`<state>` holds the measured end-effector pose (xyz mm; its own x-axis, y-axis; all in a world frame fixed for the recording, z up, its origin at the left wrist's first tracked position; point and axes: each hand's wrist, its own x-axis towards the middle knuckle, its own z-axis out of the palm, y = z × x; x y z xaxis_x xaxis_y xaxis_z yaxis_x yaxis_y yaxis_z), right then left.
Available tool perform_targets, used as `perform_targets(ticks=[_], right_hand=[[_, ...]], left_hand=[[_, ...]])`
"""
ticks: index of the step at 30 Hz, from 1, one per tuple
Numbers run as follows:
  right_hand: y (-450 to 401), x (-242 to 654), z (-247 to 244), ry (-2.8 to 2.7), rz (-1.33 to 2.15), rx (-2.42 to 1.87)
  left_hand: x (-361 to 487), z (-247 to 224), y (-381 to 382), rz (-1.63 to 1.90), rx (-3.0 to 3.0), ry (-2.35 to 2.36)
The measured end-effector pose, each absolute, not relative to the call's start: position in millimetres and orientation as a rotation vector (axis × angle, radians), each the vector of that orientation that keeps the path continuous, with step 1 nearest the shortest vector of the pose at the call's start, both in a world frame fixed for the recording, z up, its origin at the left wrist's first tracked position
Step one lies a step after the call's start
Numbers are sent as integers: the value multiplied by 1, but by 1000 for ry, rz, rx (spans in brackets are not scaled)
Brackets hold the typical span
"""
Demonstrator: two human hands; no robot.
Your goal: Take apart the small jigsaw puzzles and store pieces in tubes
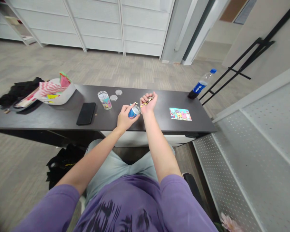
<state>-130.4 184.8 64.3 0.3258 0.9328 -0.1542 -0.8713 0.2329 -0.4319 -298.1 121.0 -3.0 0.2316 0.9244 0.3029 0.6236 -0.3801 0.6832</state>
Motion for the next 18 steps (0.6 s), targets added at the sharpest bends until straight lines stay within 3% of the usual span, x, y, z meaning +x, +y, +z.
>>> perform_targets(ticks=[8, 18], right_hand=[[171, -159, 93, -247, 1179, -666], [162, -161, 83, -330, 1136, -763]], left_hand=[[-298, -1, 117, 897, 2064, 1497], [-298, -7, 122, 924, 2082, 1480]])
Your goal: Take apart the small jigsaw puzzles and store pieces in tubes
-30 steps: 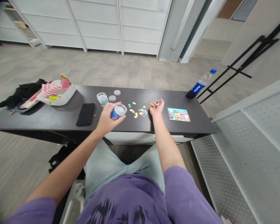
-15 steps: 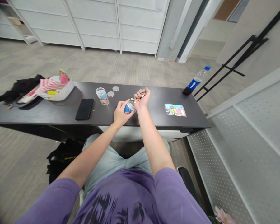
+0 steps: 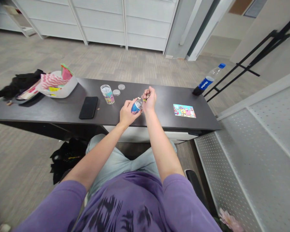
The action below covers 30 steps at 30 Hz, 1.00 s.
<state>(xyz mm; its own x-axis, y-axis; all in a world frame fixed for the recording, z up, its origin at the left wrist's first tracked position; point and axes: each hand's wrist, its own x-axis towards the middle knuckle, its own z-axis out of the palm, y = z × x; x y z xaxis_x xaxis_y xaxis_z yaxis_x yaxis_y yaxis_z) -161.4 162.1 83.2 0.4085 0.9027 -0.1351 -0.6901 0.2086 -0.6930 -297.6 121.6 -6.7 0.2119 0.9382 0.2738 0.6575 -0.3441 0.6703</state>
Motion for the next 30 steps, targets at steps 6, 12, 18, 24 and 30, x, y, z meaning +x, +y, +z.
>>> perform_targets(ticks=[6, 12, 18, 24, 30], right_hand=[[162, -163, 75, -417, 1120, -758], [164, -162, 69, -431, 1147, -750], [171, -166, 68, -417, 1119, -803], [170, -171, 71, -448, 1074, -846], [168, -172, 73, -479, 1052, -823]], left_hand=[[-299, -9, 122, 920, 2072, 1477], [-297, -11, 123, 934, 2083, 1499], [-297, -13, 125, 934, 2076, 1525], [-298, -13, 126, 930, 2051, 1525], [-297, -11, 125, 916, 2063, 1547]])
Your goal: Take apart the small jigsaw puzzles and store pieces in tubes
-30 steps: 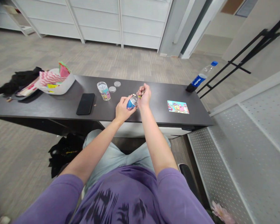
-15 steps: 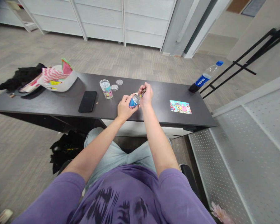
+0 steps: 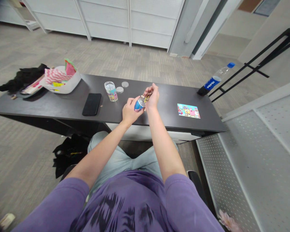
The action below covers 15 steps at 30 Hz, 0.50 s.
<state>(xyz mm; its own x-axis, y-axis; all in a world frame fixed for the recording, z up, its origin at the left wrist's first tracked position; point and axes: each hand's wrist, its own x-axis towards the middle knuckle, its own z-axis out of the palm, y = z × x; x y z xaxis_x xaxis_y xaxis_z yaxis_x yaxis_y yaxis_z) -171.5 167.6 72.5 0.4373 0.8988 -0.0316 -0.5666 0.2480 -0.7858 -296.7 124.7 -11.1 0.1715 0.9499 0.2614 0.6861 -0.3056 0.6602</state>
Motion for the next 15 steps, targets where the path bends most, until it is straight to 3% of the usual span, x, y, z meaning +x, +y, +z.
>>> perform_targets(ticks=[15], right_hand=[[165, -169, 75, -484, 1124, -770]], left_hand=[[-297, -12, 124, 951, 2064, 1543]])
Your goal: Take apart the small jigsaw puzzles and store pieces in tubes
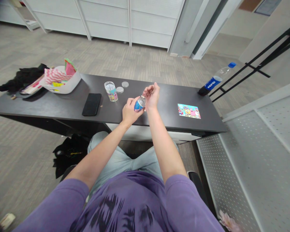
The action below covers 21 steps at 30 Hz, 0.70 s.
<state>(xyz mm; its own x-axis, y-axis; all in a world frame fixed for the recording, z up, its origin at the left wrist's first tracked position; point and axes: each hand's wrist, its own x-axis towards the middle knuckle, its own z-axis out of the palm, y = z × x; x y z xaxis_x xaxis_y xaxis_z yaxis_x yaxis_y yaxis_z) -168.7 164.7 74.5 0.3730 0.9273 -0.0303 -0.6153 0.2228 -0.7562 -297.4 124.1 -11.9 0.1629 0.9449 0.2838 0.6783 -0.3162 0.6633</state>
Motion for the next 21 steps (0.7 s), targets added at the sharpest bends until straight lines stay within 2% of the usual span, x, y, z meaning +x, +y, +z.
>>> perform_targets(ticks=[9, 21], right_hand=[[171, -165, 64, -779, 924, -862], [172, -165, 61, -731, 984, -802]], left_hand=[[-291, -22, 123, 1070, 2071, 1596], [-292, -40, 133, 1230, 2071, 1542]])
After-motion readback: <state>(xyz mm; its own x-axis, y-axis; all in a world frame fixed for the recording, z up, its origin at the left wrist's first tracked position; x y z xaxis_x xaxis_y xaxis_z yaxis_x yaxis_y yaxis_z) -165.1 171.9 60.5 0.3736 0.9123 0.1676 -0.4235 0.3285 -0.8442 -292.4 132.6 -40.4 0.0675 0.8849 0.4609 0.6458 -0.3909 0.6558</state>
